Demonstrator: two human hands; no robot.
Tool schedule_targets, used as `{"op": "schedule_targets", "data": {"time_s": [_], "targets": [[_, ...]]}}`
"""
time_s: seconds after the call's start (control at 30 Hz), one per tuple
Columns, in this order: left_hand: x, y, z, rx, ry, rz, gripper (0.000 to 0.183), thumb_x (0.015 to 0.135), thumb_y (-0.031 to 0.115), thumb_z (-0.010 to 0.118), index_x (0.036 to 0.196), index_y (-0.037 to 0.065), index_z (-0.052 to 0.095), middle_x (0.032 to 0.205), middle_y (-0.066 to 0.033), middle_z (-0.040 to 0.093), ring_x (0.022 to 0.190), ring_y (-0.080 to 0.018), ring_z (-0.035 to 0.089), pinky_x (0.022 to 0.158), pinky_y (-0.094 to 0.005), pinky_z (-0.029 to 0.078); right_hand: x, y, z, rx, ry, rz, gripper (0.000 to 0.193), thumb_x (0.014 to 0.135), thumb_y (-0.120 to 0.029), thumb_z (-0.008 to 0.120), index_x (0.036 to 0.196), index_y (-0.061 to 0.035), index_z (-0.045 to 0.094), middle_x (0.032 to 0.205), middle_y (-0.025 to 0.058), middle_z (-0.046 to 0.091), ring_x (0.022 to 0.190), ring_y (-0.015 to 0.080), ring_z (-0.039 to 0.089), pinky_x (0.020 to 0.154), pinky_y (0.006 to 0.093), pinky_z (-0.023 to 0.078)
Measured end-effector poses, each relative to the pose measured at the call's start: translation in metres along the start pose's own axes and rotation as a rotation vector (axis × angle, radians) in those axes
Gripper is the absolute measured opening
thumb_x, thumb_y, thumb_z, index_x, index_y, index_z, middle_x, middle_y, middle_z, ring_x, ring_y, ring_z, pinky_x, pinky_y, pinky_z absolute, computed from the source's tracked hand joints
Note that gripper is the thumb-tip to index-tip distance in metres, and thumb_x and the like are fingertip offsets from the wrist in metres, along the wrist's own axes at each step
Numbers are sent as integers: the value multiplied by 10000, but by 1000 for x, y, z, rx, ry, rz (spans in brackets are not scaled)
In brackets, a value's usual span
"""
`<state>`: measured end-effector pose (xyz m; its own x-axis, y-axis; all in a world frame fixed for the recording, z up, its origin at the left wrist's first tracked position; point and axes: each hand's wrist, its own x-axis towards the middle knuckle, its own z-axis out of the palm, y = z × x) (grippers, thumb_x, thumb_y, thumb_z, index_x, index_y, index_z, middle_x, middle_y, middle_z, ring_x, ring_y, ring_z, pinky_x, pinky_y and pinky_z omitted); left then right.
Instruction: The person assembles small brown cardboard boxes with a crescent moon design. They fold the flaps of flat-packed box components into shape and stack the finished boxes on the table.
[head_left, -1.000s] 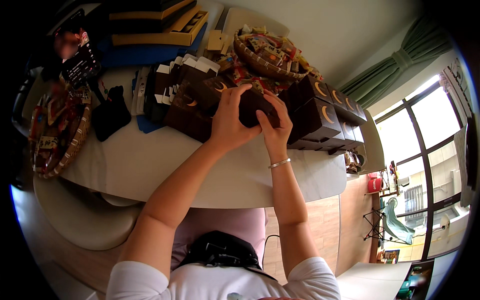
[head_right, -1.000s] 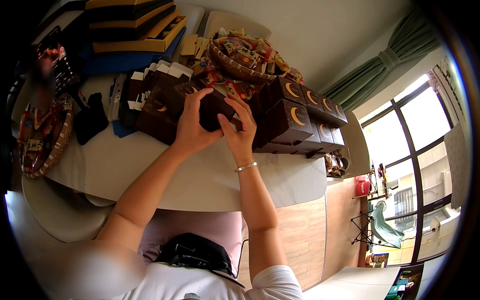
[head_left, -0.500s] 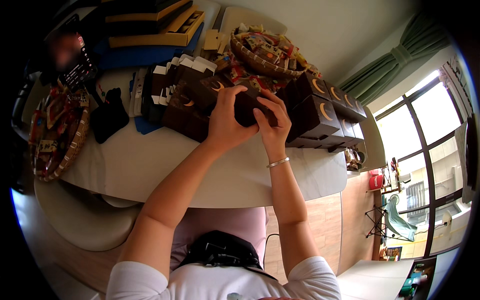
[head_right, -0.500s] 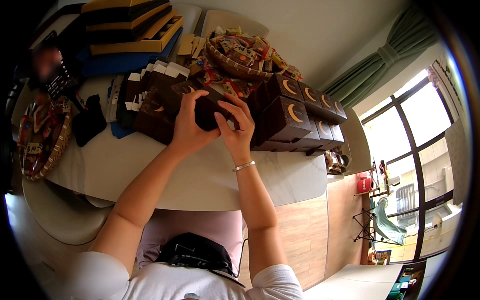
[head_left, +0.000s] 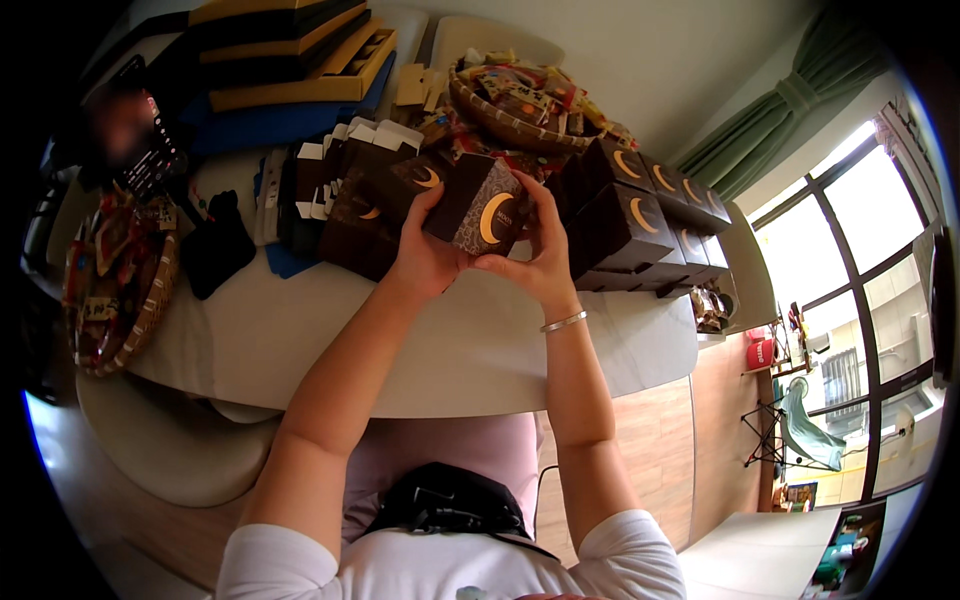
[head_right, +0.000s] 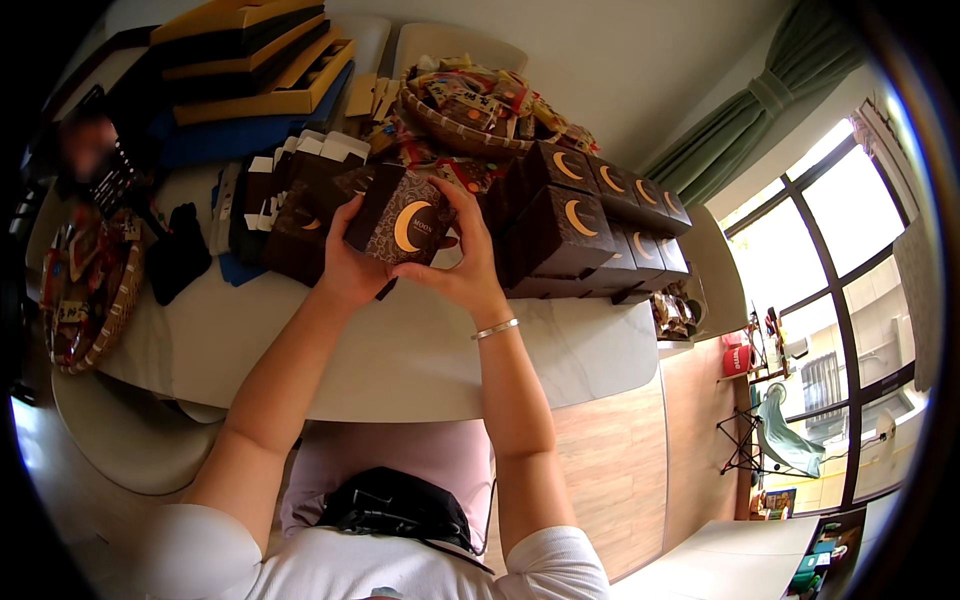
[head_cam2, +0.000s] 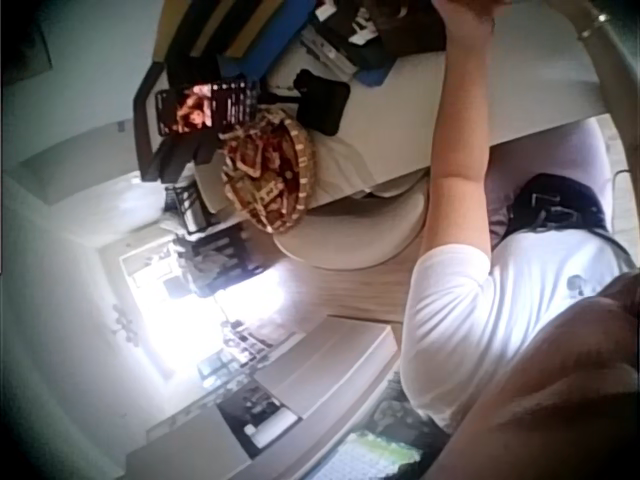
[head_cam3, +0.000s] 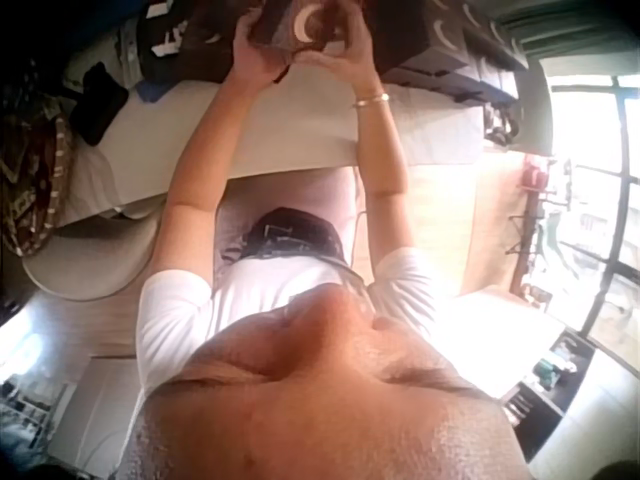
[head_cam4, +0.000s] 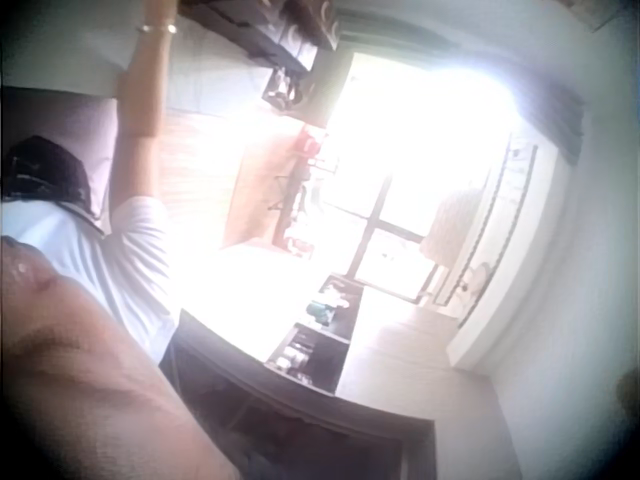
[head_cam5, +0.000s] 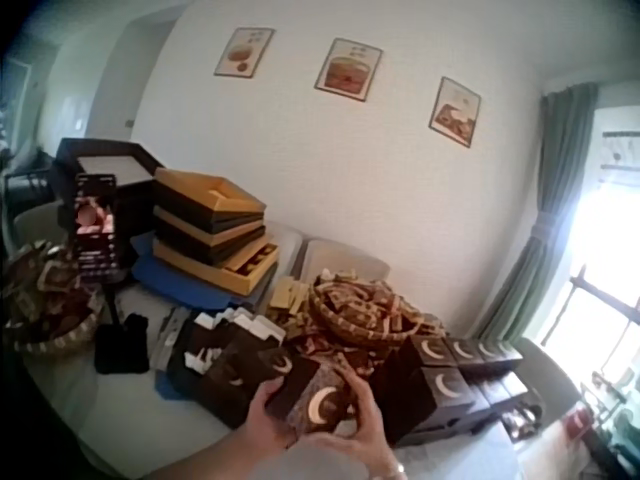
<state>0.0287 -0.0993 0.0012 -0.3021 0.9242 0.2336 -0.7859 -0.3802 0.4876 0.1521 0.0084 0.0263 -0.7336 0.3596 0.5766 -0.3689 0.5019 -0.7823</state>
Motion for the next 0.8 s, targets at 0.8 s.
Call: {"op": "schedule_targets", "data": {"time_s": [0.8], "targets": [[-1,-21,15,115,-79,33,628,1045,539,267,1520,131,299,1527,-83,382,1424,-242,353,1178,-458,303,-11,-28,15,-419,592,-365,516,731,-195,857,1179,-68,634,1521,256,314,1278,375,511,1015,433,486]]}}
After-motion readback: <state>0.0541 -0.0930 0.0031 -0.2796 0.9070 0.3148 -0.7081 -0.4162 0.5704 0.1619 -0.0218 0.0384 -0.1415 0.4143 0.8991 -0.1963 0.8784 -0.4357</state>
